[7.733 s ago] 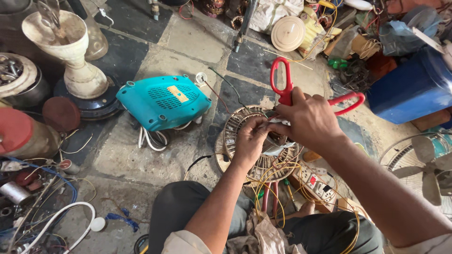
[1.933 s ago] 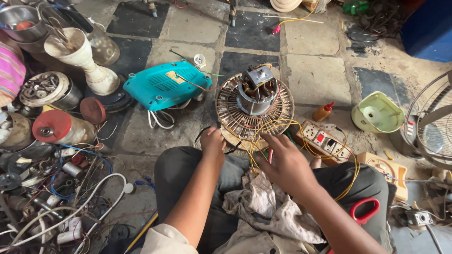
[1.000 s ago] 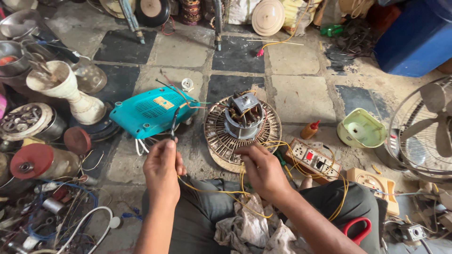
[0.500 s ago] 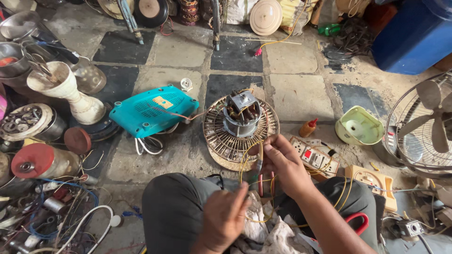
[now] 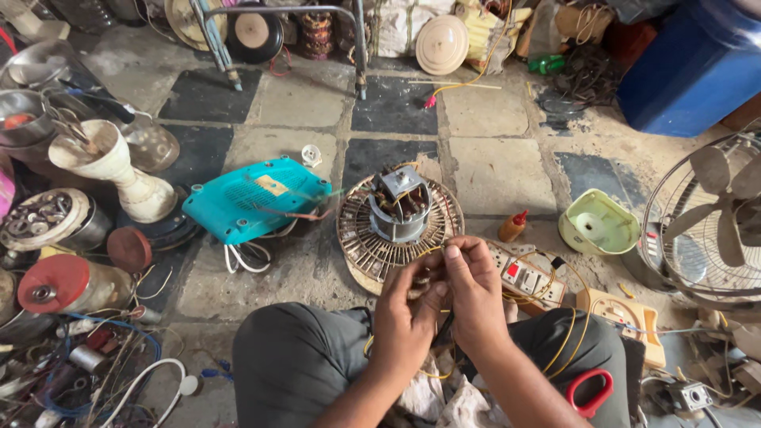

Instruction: The person repairs a fan motor by stripping and connecting wires using pliers and scissors, then applies oil from a plastic bottle to the motor shaft and rotor.

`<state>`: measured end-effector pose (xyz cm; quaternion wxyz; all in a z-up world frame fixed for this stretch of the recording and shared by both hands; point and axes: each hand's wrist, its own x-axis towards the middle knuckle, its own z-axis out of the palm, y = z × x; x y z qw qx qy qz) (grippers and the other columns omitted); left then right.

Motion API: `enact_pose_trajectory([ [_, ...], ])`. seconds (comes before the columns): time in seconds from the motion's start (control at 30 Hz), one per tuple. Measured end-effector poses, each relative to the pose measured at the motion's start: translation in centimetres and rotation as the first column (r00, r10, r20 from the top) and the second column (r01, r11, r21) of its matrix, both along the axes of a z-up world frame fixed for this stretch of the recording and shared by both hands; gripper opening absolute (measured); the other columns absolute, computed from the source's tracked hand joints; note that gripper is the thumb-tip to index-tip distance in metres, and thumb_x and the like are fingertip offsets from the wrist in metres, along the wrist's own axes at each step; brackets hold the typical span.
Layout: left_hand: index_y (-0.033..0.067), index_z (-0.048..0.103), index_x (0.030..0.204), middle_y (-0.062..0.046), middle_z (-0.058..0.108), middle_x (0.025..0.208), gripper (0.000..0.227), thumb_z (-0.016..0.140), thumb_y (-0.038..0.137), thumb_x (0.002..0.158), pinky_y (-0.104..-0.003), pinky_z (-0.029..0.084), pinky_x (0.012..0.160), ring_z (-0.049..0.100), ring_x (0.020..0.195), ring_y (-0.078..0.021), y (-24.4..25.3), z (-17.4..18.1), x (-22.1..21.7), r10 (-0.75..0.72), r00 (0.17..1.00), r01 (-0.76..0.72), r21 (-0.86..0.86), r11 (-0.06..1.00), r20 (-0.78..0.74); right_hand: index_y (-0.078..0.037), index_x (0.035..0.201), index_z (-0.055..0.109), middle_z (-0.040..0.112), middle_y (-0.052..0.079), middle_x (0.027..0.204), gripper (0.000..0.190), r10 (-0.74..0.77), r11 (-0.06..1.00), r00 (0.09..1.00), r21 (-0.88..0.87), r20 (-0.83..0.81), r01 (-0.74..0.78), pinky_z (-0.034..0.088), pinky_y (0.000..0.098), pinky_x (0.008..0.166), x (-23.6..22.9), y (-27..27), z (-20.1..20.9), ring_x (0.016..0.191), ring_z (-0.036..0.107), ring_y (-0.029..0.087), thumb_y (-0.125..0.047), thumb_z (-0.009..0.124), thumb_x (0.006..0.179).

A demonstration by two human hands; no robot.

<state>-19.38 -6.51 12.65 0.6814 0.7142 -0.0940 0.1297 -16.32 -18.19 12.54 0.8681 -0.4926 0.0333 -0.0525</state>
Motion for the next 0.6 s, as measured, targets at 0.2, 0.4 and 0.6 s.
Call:
enact_pose_trajectory([
  [0.2, 0.0061, 0.065, 0.127, -0.005, 0.058, 0.075, 0.035, 0.069, 0.004, 0.092, -0.033, 0.044, 0.058, 0.052, 0.065, -0.0137, -2.2, -2.4, -0.6, -0.198, 0.859, 0.007, -0.377, 0.926, -0.473, -0.006, 0.111, 0.055, 0.072, 0.014, 0.106, 0.010, 0.000, 0.988, 0.998, -0.151, 0.056, 0.008, 0.051, 0.0272, 0.076, 0.0, -0.2, 0.0, 0.091, 0.062, 0.014, -0.015, 0.054, 0.106],
  [0.4, -0.0006, 0.070, 0.109, -0.002, 0.068, 0.082, 0.017, 0.062, 0.009, 0.097, -0.026, 0.050, 0.067, 0.059, 0.073, -0.0083, -1.2, -1.7, 0.5, -0.247, 0.923, 0.214, -0.139, 0.967, -0.294, -0.006, 0.109, 0.054, 0.073, 0.012, 0.103, 0.010, -0.006, 0.988, 1.000, -0.154, 0.008, 0.007, 0.053, 0.0289, 0.080, 0.1, -0.4, 0.6, 0.097, 0.067, 0.017, -0.016, 0.053, 0.106],
  [0.6, 0.0033, 0.063, 0.103, -0.015, 0.061, 0.071, 0.018, 0.049, 0.014, 0.106, -0.035, 0.043, 0.056, 0.056, 0.063, -0.0218, 0.9, 1.7, 2.1, -0.069, 0.958, 0.074, 0.005, 0.997, -0.280, -0.005, 0.101, 0.064, 0.063, 0.019, 0.123, 0.006, -0.028, 0.089, 0.723, -0.719, 0.690, 0.689, 0.050, 0.0339, 0.092, -0.3, -2.4, 3.6, 0.109, 0.061, 0.023, -0.010, 0.067, 0.099],
])
